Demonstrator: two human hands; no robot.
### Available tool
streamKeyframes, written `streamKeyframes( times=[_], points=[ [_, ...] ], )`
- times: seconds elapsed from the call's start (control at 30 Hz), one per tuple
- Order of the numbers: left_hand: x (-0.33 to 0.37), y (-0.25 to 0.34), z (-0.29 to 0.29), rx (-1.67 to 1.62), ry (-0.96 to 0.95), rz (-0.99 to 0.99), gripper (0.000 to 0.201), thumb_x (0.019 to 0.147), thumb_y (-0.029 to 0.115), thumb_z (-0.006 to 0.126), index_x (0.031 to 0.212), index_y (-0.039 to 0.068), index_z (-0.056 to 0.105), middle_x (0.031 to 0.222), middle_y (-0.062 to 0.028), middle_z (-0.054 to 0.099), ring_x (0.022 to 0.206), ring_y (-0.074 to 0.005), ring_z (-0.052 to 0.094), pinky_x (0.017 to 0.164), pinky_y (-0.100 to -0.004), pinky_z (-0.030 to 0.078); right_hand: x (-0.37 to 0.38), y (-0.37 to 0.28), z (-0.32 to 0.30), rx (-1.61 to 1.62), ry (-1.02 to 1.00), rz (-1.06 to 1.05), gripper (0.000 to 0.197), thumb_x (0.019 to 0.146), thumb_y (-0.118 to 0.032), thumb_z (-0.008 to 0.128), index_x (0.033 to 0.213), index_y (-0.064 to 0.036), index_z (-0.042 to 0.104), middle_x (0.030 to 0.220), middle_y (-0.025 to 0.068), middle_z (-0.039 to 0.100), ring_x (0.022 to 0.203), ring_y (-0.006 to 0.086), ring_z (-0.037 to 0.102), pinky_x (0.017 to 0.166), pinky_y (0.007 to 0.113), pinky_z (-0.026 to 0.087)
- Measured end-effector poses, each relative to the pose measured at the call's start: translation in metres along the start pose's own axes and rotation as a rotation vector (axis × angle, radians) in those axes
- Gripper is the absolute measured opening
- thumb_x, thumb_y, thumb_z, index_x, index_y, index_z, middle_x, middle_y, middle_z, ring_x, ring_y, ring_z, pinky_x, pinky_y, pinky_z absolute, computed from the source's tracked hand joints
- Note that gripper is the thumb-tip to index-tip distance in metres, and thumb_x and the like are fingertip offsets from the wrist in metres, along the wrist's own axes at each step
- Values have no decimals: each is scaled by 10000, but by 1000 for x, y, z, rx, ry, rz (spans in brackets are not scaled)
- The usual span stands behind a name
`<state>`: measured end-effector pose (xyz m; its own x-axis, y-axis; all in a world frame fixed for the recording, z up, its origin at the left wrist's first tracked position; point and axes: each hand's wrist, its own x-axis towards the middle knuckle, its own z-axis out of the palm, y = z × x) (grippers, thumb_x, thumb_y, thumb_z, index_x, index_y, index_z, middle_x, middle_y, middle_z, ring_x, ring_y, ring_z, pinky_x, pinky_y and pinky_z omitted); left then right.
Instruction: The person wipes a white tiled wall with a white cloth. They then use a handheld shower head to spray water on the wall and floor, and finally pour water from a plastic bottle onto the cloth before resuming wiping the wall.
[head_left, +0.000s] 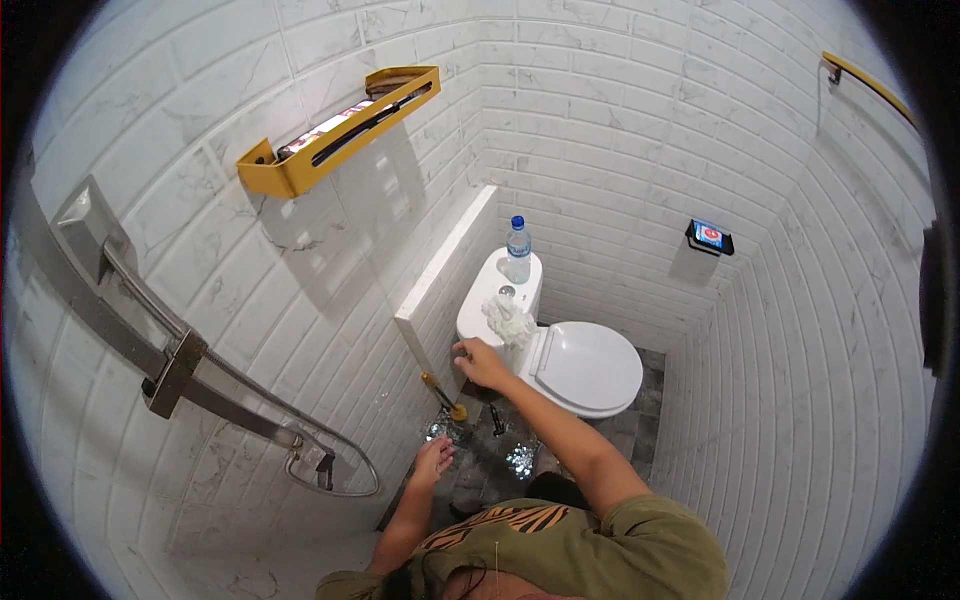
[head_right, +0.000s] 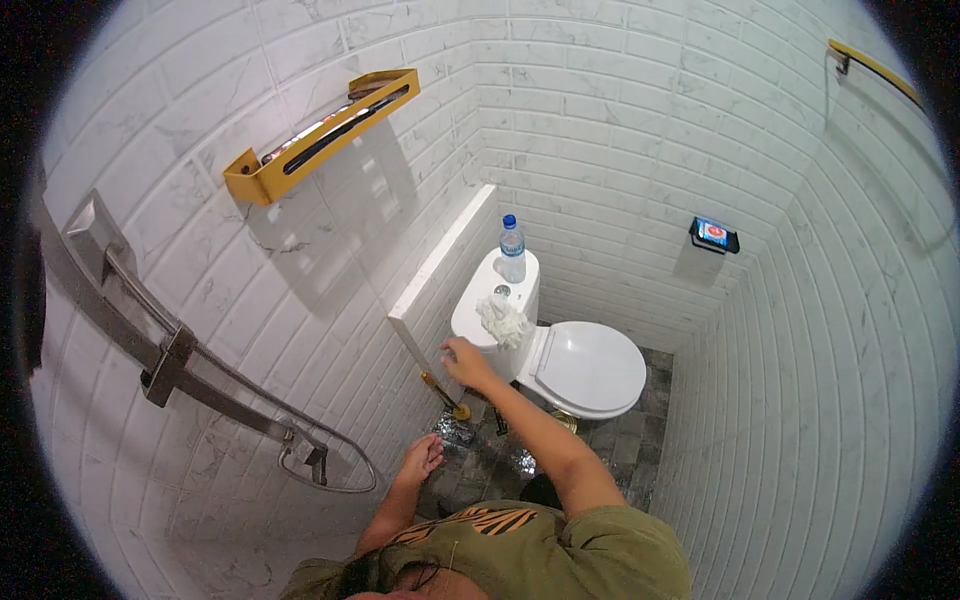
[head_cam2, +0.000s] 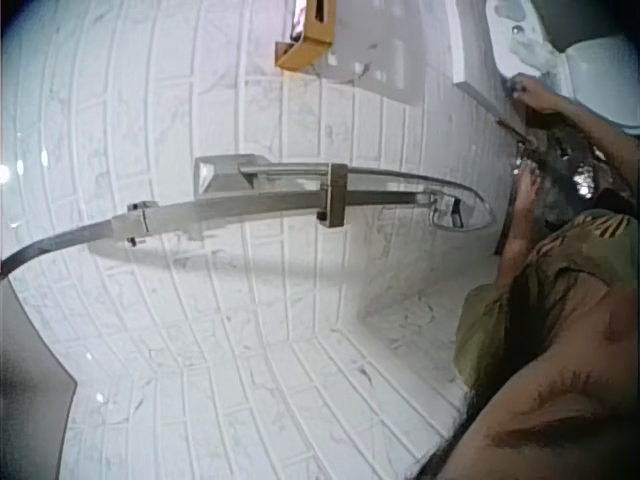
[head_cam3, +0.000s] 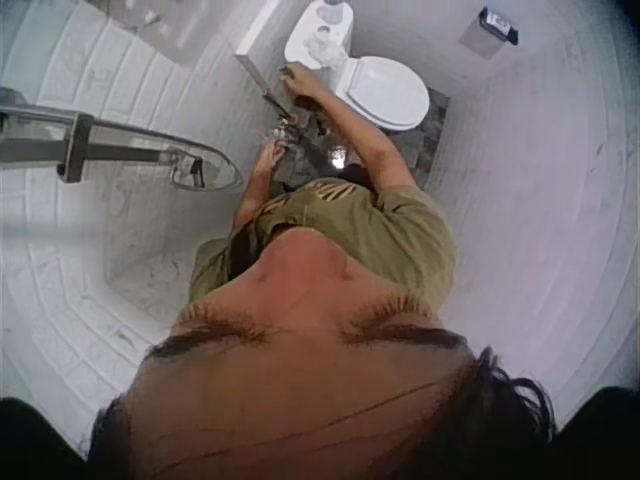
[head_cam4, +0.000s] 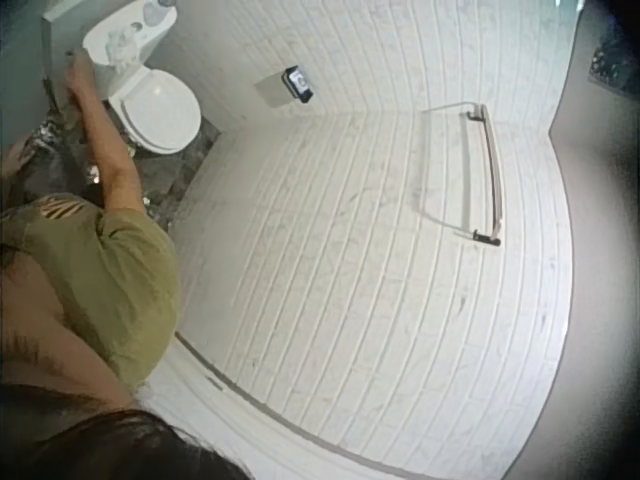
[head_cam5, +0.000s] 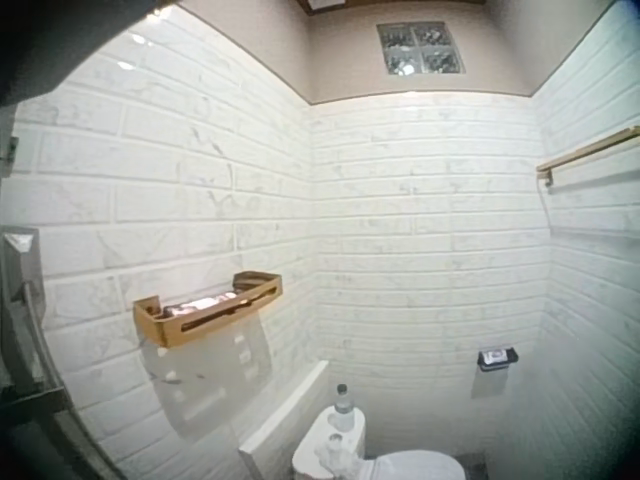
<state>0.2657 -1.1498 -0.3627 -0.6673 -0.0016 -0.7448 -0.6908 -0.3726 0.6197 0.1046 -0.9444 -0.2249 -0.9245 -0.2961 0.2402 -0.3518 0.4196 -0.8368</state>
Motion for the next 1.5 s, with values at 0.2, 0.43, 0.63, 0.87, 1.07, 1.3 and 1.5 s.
streamKeyframes(
  times=[0.2,0.43,0.63,0.87,1.07,1.3,1.5],
  points=[
    [5,21,23,-8,146,-1,223,956,264,583,1158,173,611,980,50,676,785,-81,629,669,-267,526,79,58,-74,42,255,-78,348,801,-65,656,1137,-4,586,1080,193,582,996,363,565,920,420,443],
    [7,46,66,-86,309,72,203,967,283,573,1136,177,610,950,65,680,754,-60,629,670,-263,532,190,63,-175,-421,551,-116,536,771,-89,697,1275,-48,519,1363,218,412,1238,440,378,1027,507,358],
    [18,56,125,-126,290,86,193,968,285,571,1129,183,605,1009,69,673,815,-62,626,745,-288,523,233,112,-202,-572,223,-77,603,792,-184,705,1339,-67,481,1351,224,447,1228,433,409,1035,504,356],
    [10,72,145,-68,285,52,236,963,291,582,1154,154,600,1007,58,661,824,-74,611,763,-279,496,244,147,-185,-638,226,-186,460,817,-132,670,1252,-51,546,1134,193,546,1065,384,488,911,467,387],
    [42,102,128,185,208,389,375,915,291,671,1182,44,576,1038,-38,653,919,-110,601,795,-287,498,224,73,-197,-326,185,-297,369,800,-49,661,1157,-6,578,1059,234,534,961,416,532,837,462,442],
    [-9,219,220,711,408,1204,796,729,343,839,1324,12,427,1222,-195,565,1101,-341,590,950,-423,474,170,-57,-191,-87,-140,-417,301,800,-90,695,1064,22,604,946,211,579,863,403,594,747,436,481],
    [-23,245,223,756,299,1262,808,674,257,852,1339,82,428,1242,-139,572,1128,-294,580,956,-395,458,134,-85,-169,12,-212,-444,278,835,-131,698,1052,31,636,922,192,617,817,350,622,719,387,491]
  ],
)
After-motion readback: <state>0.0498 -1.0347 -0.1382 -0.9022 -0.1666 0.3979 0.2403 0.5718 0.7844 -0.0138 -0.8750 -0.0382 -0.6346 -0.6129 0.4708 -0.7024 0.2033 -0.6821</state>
